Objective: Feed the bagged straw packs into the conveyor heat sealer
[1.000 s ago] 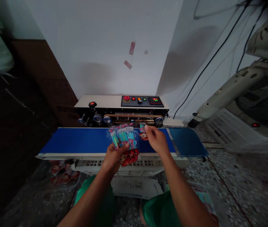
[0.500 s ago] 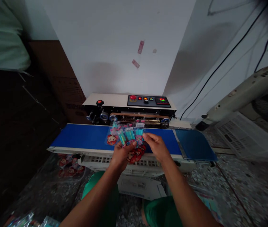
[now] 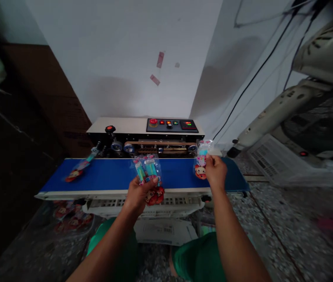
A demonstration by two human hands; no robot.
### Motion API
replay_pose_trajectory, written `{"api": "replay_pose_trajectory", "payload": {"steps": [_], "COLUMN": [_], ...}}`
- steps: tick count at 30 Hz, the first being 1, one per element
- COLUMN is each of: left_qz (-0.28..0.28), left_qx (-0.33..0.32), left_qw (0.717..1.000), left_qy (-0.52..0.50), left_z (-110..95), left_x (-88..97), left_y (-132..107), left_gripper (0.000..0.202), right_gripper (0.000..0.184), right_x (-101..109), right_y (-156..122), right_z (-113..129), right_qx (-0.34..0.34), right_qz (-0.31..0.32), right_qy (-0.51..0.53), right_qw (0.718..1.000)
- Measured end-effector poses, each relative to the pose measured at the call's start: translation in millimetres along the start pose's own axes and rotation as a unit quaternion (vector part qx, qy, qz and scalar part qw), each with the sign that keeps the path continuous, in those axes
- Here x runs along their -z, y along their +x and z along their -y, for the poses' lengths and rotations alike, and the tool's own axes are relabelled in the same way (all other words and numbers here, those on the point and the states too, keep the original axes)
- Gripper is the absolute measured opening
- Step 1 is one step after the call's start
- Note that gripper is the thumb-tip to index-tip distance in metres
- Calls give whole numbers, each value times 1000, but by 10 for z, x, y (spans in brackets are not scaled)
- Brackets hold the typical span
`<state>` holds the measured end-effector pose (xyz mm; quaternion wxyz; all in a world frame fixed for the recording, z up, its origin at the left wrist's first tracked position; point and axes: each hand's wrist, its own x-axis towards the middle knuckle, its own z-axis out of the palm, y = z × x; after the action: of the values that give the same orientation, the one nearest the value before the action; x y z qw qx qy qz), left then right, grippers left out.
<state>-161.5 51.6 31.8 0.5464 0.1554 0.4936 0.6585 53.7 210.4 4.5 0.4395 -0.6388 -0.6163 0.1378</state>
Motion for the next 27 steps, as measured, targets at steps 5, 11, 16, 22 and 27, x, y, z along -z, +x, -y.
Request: {"api": "replay_pose_trajectory", "payload": {"steps": [5,11,16,22,27], "left_qz": [51,75,6,12,-7], "left_qx": [17,34,7,-2,-5], "left_qw": [998,995,1000,1000,1000], "left_qy": [43,50,24,9,-2], "left_z": [12,39,61,87,83], "left_x": [-4,17,18,-30,-33], "left_y": [-16,-36,3,19,28], "left_gripper": [29,25,28,30,40], "right_gripper": [37,37,42,37,38], "right_x": [16,-168,-148,-262,-337], "right_y": [119,39,-266,-809,-762], "right_z": [-169,95,534,894,761], "right_qx": [-44,-4,64,57,9], "right_qz": [48,144,148,370,257], "right_qy": [-172,-211,6,295,279], "right_qw": [983,967,987,879,925]}}
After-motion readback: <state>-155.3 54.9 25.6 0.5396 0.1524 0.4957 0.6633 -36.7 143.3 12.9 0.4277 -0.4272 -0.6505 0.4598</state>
